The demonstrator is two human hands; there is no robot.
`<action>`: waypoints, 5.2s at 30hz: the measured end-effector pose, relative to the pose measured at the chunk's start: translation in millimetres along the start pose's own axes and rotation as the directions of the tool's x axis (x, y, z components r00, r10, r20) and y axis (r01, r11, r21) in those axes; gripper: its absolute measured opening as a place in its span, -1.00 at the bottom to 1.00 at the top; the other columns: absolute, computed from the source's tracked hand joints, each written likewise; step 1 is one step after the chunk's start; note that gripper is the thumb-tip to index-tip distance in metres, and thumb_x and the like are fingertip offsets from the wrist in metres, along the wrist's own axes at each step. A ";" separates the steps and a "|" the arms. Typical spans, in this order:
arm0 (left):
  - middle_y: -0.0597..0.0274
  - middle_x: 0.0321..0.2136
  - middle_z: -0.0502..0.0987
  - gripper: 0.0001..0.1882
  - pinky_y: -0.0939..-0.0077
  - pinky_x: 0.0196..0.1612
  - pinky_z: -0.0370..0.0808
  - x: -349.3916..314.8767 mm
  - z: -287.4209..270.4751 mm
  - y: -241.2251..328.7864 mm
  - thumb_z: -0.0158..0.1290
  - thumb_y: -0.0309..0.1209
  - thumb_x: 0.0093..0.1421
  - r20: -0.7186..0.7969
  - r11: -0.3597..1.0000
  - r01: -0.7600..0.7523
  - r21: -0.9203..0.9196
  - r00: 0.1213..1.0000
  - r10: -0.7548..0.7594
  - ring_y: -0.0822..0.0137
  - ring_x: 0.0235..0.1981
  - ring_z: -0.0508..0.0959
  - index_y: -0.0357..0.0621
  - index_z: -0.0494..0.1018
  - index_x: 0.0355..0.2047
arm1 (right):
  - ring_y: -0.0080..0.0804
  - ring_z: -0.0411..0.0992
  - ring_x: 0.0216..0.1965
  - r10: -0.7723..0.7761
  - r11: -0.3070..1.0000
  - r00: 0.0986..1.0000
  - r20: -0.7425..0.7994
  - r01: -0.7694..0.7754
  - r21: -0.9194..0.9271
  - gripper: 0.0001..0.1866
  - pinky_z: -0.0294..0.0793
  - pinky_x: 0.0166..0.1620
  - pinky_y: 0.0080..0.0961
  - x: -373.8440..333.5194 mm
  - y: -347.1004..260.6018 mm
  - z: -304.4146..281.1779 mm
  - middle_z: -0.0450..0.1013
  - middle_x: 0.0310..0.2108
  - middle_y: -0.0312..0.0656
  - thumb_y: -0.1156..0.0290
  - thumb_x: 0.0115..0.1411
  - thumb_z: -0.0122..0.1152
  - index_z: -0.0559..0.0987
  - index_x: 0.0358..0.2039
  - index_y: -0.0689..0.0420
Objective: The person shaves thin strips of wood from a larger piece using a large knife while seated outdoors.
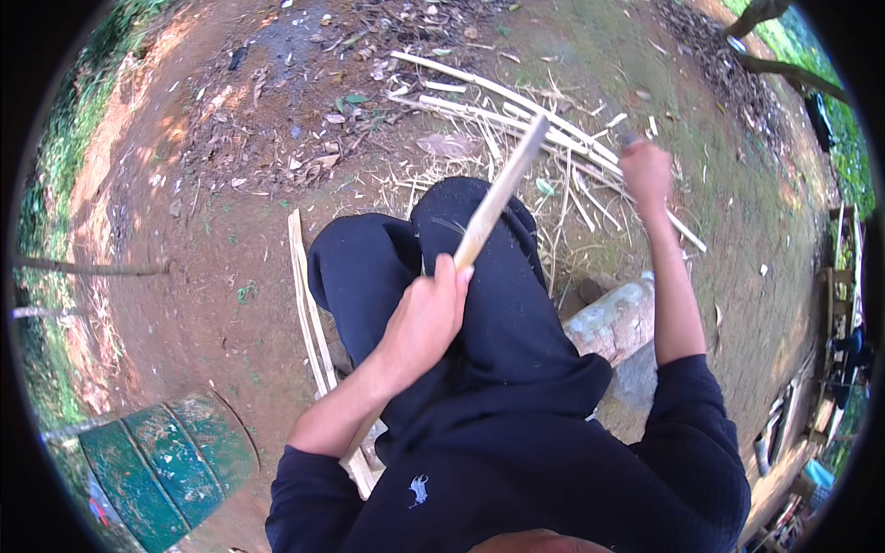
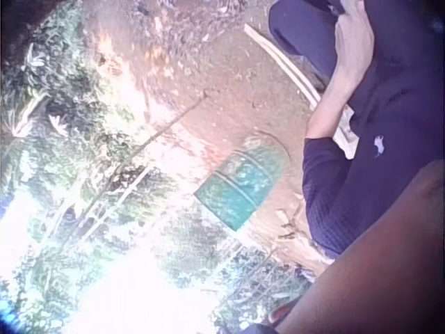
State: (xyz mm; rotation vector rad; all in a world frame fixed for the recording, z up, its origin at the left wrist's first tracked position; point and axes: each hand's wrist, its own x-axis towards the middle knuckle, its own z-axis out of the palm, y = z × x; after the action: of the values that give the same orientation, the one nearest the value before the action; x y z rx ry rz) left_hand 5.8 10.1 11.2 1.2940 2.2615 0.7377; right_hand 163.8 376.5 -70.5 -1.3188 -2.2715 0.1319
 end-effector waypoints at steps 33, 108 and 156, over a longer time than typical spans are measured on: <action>-0.23 -0.69 0.39 -0.67 0.05 -0.53 0.36 -2.8 -0.2 10.5 -0.09 -0.28 0.46 0.126 0.963 -0.045 -0.266 0.989 0.081 -0.27 -0.56 0.52 -0.33 0.27 -0.34 | 0.03 0.59 -0.39 0.206 0.950 0.978 0.045 -0.189 -0.248 -0.64 0.51 -0.32 -0.06 17.5 79.7 3.7 0.57 -0.44 0.08 0.15 0.23 0.10 0.60 -0.43 0.23; 0.29 -0.76 0.38 -0.58 0.48 -0.64 0.36 40.8 1.3 14.2 -0.23 -0.15 0.51 0.193 0.896 0.019 -0.444 0.978 0.075 0.47 -0.75 0.44 -0.28 0.34 -0.31 | -0.19 0.45 -0.60 -0.566 0.798 0.823 -0.044 0.561 0.222 -0.75 0.36 -0.46 -0.28 -85.5 -75.3 -47.0 0.42 -0.64 -0.21 0.51 -0.22 0.35 0.47 -0.49 0.06; 0.30 -0.78 0.37 -0.64 0.48 -0.63 0.36 32.2 -10.1 4.1 -0.21 -0.23 0.50 0.156 0.944 0.031 -0.329 0.988 0.022 0.47 -0.75 0.44 -0.25 0.33 -0.37 | -0.57 0.30 -0.65 0.256 0.804 0.967 0.020 -0.224 0.550 -0.86 0.24 -0.52 -0.47 -92.5 -23.8 -50.8 0.36 -0.72 -0.34 0.45 0.10 0.26 0.53 -0.54 0.21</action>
State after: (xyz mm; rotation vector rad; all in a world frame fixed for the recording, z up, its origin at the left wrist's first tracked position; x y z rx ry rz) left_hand -12.8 37.7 18.3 1.1417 1.9147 0.9325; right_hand 206.0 278.4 -53.5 -1.2548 -1.8022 0.7697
